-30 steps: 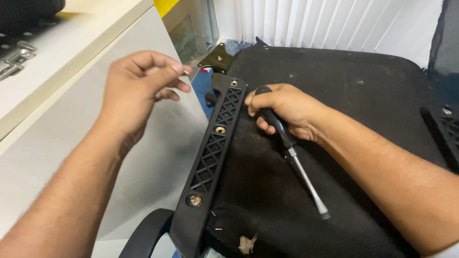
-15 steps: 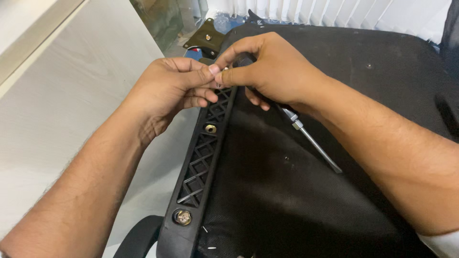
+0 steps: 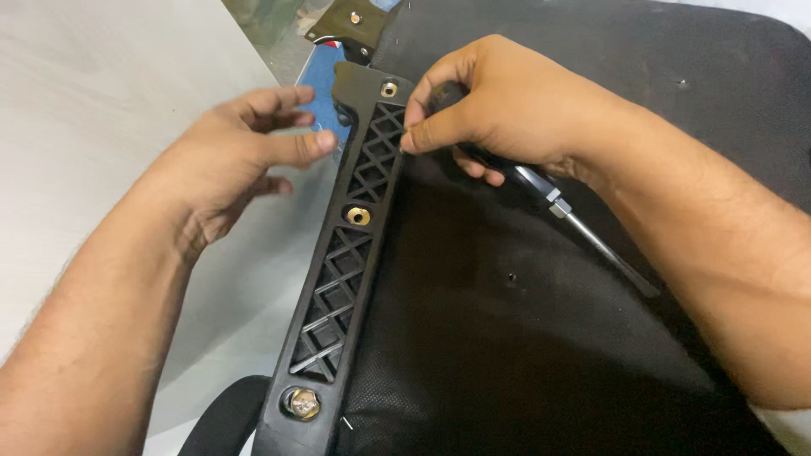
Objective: The person uses a screwdriver to attach a black plastic bracket to the underside of a chair seat. They align the bracket, insert screws, and tighten them in sequence. The person repeats this process for a second bracket on the opposite side of the seat.
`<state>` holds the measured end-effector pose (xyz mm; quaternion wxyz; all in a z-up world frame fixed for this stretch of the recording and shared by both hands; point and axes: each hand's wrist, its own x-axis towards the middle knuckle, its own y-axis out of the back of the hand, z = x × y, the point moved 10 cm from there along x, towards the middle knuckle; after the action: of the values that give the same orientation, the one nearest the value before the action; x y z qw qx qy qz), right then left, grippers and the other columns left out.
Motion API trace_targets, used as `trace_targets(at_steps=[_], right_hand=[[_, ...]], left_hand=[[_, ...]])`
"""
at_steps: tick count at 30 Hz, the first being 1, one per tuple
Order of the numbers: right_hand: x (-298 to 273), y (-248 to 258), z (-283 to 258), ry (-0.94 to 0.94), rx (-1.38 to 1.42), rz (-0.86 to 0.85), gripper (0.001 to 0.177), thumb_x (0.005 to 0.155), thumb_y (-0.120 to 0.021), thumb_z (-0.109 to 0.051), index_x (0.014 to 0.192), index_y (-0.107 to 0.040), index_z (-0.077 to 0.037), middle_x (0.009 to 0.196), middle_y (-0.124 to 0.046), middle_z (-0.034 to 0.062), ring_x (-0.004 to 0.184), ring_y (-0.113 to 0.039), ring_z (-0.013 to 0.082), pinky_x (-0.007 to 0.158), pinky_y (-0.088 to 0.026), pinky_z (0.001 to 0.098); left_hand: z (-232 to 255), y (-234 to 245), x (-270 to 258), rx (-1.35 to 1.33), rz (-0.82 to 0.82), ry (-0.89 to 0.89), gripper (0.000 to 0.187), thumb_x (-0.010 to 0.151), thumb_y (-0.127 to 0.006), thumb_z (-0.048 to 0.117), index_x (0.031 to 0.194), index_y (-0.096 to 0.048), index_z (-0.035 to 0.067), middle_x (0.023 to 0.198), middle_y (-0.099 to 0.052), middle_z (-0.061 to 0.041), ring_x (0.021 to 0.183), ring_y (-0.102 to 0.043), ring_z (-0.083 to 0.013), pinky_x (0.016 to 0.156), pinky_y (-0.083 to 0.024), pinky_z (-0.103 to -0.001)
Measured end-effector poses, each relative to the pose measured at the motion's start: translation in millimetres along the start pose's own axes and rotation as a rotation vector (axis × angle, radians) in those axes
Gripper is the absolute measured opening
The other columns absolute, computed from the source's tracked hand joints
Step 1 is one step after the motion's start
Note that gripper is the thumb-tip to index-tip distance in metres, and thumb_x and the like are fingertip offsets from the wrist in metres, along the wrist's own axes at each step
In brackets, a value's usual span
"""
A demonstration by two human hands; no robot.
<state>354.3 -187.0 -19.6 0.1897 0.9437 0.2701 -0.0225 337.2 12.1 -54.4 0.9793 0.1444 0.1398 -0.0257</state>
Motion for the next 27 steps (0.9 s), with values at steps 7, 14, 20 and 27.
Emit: trace_targets(at_steps=[7,14,20,27], right_hand=[[3,-15,25,-0.137,-0.025,-0.103,0.011,0.076,-0.073,-0.008,0.087,-0.072,-0.004,0.073,-0.074,0.0072,0.042,-0.055,0.0104,0.035,-0.043,0.0255],[7,-16,28,-0.122,-0.015,-0.103,0.008,0.077,-0.074,-0.006,0.084,-0.072,-0.004,0.071,-0.072,0.0083,0.041,-0.055,0.0108,0.034,-0.042,0.0259],[8,-18,27,-0.129,-0.015,-0.102,0.006,0.077,-0.075,-0.006,0.081,-0.071,-0.004,0.071,-0.073,0.0068,0.04,-0.055,0.0105,0.034,-0.041,0.0255],[7,-17,28,-0.137,-0.02,-0.096,0.007,0.077,-0.075,-0.008,0.081,-0.071,-0.005,0.067,-0.071,0.0051,0.04,-0.054,0.0101,0.034,-0.041,0.0252]], left_hand=[[-73,-57,-15,-0.547,-0.583,0.337,0.053,0.09,-0.068,0.031,0.13,-0.061,-0.003,0.112,-0.075,-0.011,0.097,-0.073,-0.0202,0.086,-0.06,-0.04],[-100,-58,-7,-0.73,-0.592,0.387,0.05,0.095,-0.066,0.034,0.123,-0.06,-0.007,0.112,-0.073,-0.015,0.099,-0.074,-0.0208,0.091,-0.06,-0.035],[-96,-60,-7,-0.724,-0.639,0.357,0.054,0.093,-0.068,0.034,0.124,-0.059,-0.008,0.111,-0.072,-0.015,0.099,-0.074,-0.021,0.091,-0.061,-0.035],[-83,-68,-12,-0.789,-0.672,0.331,0.05,0.097,-0.067,0.031,0.129,-0.057,-0.006,0.118,-0.07,-0.016,0.104,-0.072,-0.0221,0.094,-0.059,-0.037]])
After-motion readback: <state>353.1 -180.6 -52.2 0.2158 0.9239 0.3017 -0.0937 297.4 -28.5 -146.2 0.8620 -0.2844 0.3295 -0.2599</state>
